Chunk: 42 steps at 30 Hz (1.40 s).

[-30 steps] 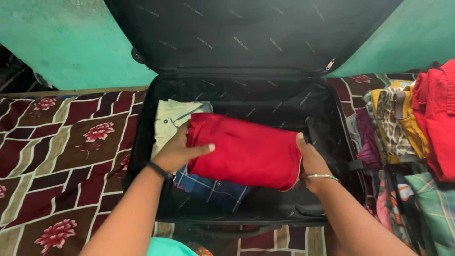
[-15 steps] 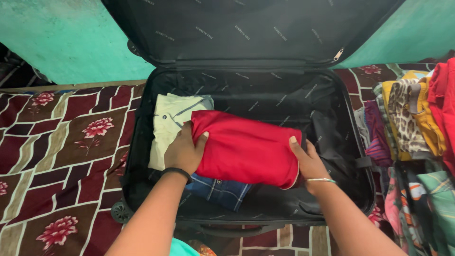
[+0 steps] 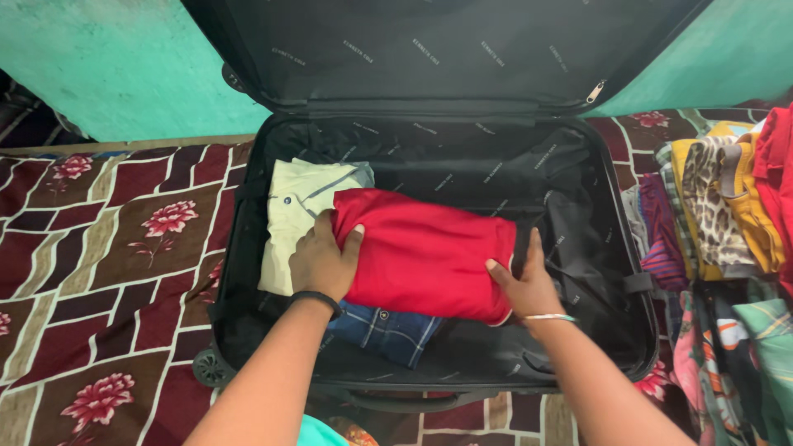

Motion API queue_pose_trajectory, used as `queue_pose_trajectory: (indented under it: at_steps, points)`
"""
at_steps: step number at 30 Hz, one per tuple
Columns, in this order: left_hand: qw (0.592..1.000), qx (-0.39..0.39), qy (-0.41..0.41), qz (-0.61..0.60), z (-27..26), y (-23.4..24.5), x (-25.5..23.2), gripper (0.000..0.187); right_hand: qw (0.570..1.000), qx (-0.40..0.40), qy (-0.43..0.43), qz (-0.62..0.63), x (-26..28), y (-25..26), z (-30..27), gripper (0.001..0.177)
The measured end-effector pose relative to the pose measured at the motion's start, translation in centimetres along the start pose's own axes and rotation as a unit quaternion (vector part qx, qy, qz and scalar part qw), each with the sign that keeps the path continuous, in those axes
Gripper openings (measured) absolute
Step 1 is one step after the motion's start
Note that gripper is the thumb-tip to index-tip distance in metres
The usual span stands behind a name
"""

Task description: The person unfolds a red garment, a blue checkered shirt, and a light-colored shirt, placing each one onto a stack of clothes next to a suitcase.

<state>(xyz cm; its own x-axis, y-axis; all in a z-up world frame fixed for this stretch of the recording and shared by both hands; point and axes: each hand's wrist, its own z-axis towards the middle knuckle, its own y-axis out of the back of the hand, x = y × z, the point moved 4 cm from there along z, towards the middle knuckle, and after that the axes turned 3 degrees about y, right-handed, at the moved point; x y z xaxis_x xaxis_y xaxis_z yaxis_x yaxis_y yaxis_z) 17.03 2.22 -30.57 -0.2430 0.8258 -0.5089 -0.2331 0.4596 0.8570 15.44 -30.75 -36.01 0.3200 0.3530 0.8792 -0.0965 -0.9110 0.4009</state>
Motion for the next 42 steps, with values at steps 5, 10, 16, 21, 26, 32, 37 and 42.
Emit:
queue_pose_trajectory:
  at_steps: [5,10,16,21,26,32,37,42]
  points:
    - [0.988,0.093,0.113,0.057,0.2,1.1,-0.3,0.08,0.983,-0.072,0.062,-0.156,-3.2,-0.3,2.1,0.104]
    - [0.997,0.002,0.057,0.043,-0.4,2.5,-0.9,0.069,0.969,-0.093,-0.002,-0.231,-3.2,-0.2,0.7,0.094]
    - [0.995,0.023,0.047,-0.081,-0.5,1.9,-0.5,0.063,0.983,-0.086,-0.159,0.032,-1.3,1.2,-1.7,0.095]
    - [0.941,0.054,0.01,-0.334,-1.5,3.6,-3.0,0.043,0.919,0.061,-0.22,0.321,1.7,3.9,-4.4,0.063]
    - [0.76,0.186,-0.019,-0.623,-4.9,7.9,-11.3,0.03,0.868,0.092,-0.168,0.459,5.6,10.3,-8.5,0.054]
    - [0.707,0.24,-0.057,-0.663,-10.0,11.1,-22.7,0.034,0.889,0.076,-0.039,0.45,8.0,23.0,-13.4,0.053]
    - [0.677,0.314,-0.035,-0.665,-14.9,6.4,-31.3,0.054,0.941,-0.037,0.113,0.318,7.9,37.7,-16.4,0.061]
    - [0.648,0.367,-0.101,-0.66,-20.2,-2.8,-38.6,0.067,0.957,-0.234,0.099,0.143,4.5,50.1,-18.4,0.08]
